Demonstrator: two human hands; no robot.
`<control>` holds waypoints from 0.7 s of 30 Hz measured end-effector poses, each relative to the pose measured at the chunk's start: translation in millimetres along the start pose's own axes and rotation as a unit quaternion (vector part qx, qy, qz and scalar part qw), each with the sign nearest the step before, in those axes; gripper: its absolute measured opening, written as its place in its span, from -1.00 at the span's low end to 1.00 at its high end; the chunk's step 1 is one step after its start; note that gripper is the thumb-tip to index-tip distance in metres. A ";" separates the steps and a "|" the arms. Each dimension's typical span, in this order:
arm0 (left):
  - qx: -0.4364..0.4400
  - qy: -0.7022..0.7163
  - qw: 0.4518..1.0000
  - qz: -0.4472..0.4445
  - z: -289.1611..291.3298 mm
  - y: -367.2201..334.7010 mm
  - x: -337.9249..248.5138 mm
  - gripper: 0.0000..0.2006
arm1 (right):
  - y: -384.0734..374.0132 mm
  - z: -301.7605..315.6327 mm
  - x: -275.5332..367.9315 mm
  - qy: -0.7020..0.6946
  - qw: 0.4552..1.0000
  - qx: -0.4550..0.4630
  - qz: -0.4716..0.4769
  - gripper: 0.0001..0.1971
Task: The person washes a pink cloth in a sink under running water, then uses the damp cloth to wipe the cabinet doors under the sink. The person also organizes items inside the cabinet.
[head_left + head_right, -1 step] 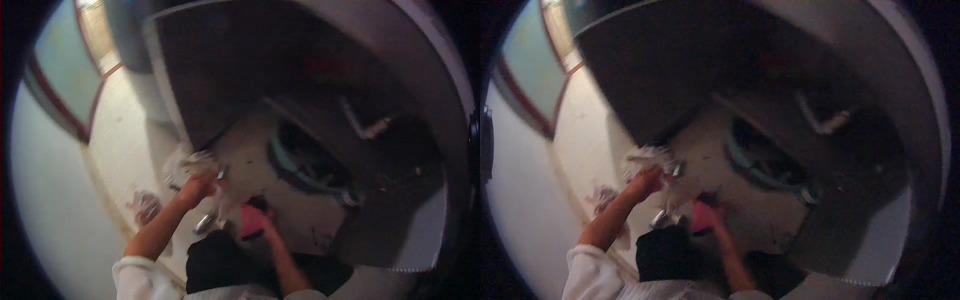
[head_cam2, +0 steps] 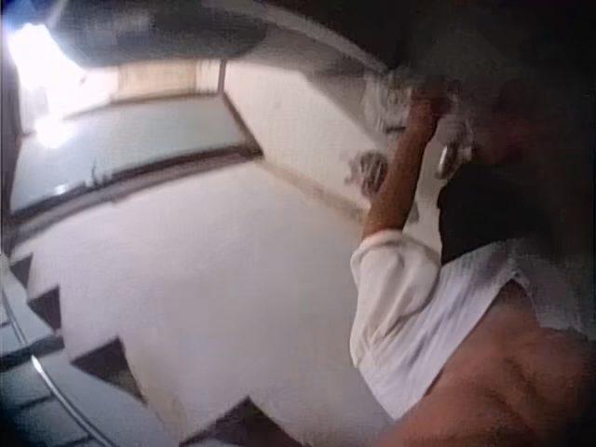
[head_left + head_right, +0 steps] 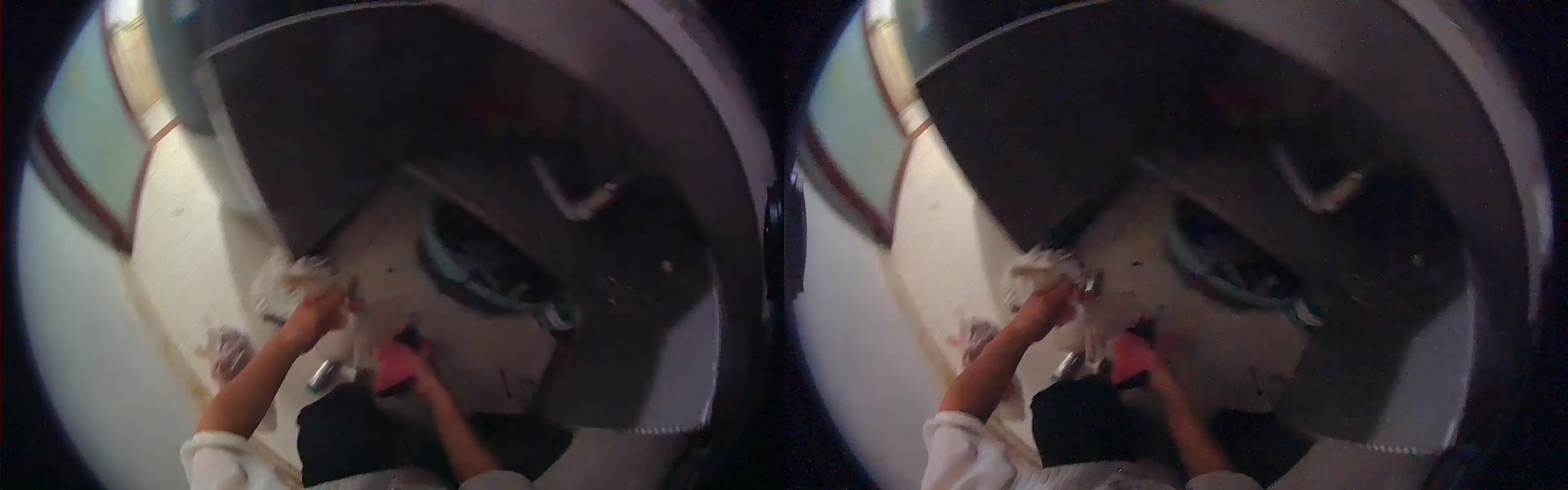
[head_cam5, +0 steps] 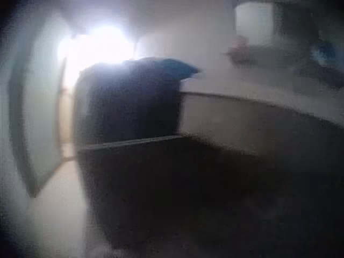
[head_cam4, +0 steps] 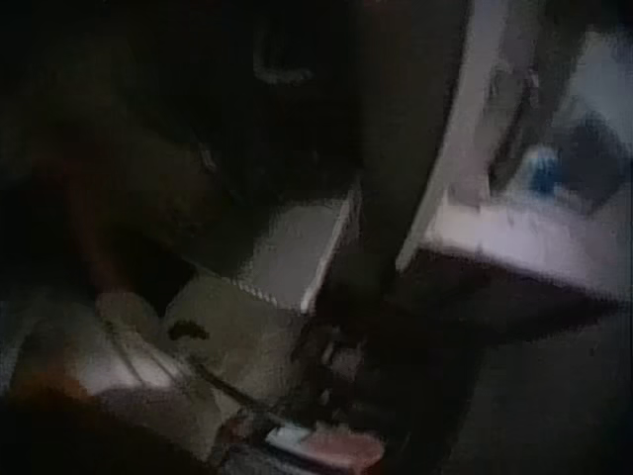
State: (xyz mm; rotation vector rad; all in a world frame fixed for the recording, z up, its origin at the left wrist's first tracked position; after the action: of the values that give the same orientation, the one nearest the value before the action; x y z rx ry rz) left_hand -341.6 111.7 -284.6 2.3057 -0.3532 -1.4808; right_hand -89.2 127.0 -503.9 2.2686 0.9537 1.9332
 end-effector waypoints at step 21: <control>0.144 -0.345 0.870 -0.322 -170.0 -36.5 -194.4 -0.75 | 88.1 -44.1 231.1 -0.252 0.956 -0.101 0.115 -0.58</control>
State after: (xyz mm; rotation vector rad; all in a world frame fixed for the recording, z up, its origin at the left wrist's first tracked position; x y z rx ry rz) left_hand -267.1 253.0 -78.4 2.1120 0.0513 -2.7619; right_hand -78.7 143.0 -253.4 2.6341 0.4295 1.3106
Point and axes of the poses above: each hand's wrist, its own y-axis away from the middle knuckle, its own z-axis out of the back of the hand, x = y × z, the point moved 6 cm from there along -y, towards the middle knuckle, and after that the axes turned 2 degrees about x, right-handed, at the moved point
